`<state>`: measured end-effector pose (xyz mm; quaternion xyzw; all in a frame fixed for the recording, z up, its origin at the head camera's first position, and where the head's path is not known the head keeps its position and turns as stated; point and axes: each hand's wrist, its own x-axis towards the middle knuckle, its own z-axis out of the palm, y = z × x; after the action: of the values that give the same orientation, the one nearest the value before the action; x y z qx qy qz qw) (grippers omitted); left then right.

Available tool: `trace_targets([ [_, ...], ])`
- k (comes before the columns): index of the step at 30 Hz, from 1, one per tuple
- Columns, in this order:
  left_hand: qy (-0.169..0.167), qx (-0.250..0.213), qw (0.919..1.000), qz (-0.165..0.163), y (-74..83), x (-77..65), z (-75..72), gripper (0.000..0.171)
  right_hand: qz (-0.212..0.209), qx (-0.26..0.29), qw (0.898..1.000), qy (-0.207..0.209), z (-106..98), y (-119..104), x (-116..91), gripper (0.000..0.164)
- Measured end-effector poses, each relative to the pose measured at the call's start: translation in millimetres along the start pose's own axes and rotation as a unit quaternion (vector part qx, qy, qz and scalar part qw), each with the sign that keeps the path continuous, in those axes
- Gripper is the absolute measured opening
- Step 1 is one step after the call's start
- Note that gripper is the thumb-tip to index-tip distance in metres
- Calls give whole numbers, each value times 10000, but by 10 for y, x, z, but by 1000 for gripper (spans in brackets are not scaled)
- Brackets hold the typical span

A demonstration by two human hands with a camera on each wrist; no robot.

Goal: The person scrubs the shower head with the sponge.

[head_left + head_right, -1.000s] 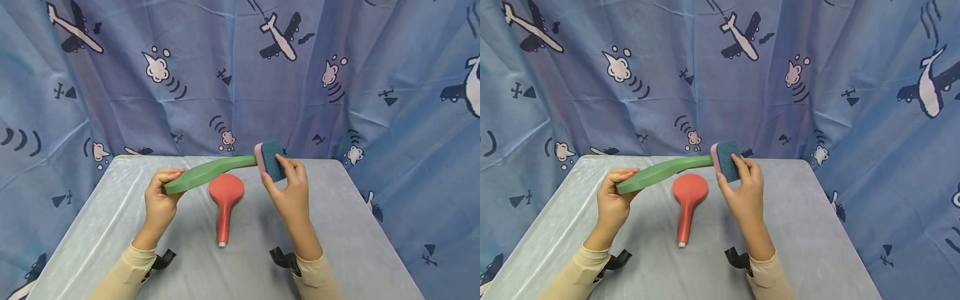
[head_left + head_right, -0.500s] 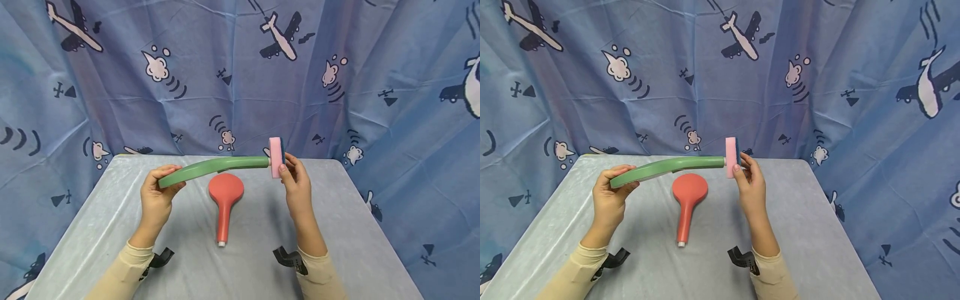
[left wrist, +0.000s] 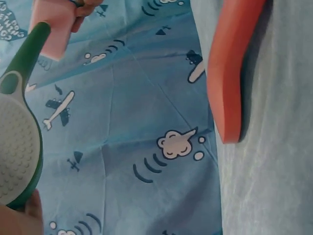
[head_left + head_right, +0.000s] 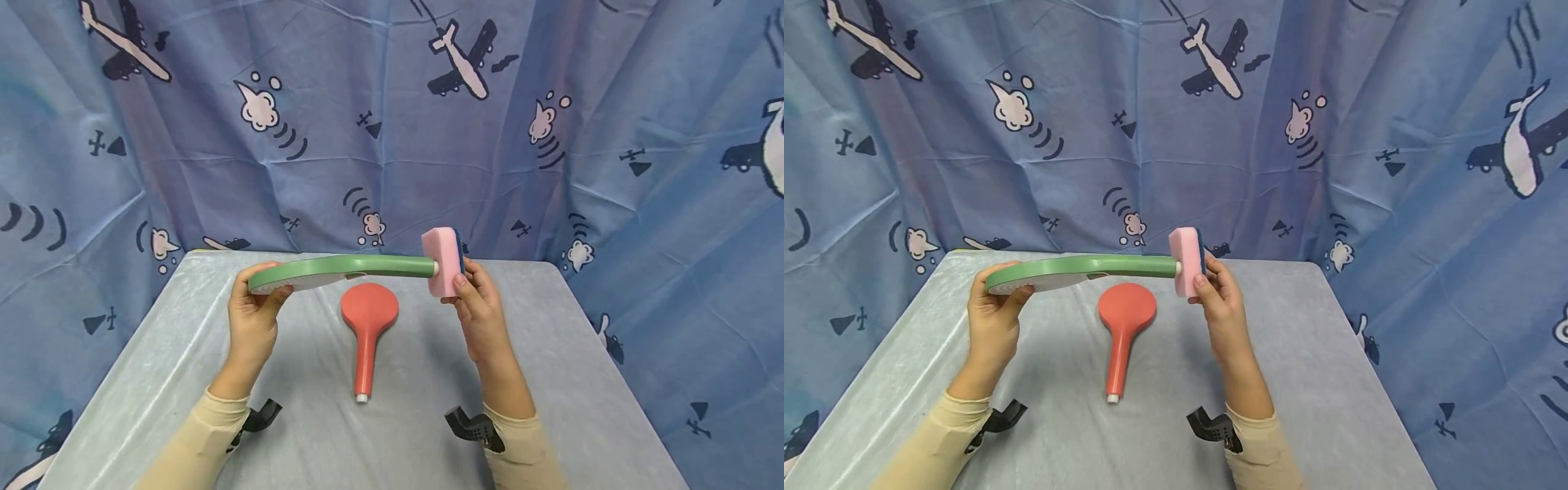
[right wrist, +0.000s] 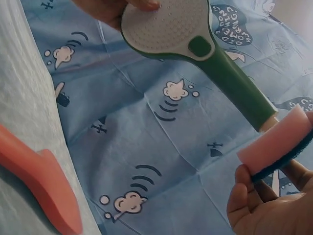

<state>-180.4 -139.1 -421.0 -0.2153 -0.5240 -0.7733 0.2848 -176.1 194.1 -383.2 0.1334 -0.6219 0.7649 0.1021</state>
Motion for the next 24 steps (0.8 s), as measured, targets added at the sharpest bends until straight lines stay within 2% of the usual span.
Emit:
trace_targets([
  [3,-198,606,9979,86,-44,-13,-17,47,13,180,9998,61,26,27,-16,28],
  [5,-305,1174,9925,171,-69,-22,-30,49,13,171,9998,105,38,40,-26,28],
  [7,-322,1819,9824,270,-84,-25,-38,50,-2,131,9998,132,43,47,-27,29],
  [9,-275,2441,9686,384,-85,-18,-31,54,-24,57,9999,142,36,55,-25,31],
  [12,-194,2964,9540,418,-66,-9,0,58,-41,10,9999,160,17,63,-12,33],
  [14,-185,3110,9497,332,-35,-12,26,55,-48,41,9998,172,5,68,-4,34],
  [17,-238,3106,9502,-108,41,-28,58,51,-77,125,9997,187,-2,74,9,33],
  [20,-390,2961,9499,-925,135,-30,74,61,-90,148,9996,226,-3,86,19,33],
  [22,-495,2582,9516,-1590,200,-18,80,72,-94,106,9996,251,-4,95,24,33],
  [24,-605,1934,9553,-2153,243,5,73,83,-140,79,9995,275,-5,100,29,34],
])
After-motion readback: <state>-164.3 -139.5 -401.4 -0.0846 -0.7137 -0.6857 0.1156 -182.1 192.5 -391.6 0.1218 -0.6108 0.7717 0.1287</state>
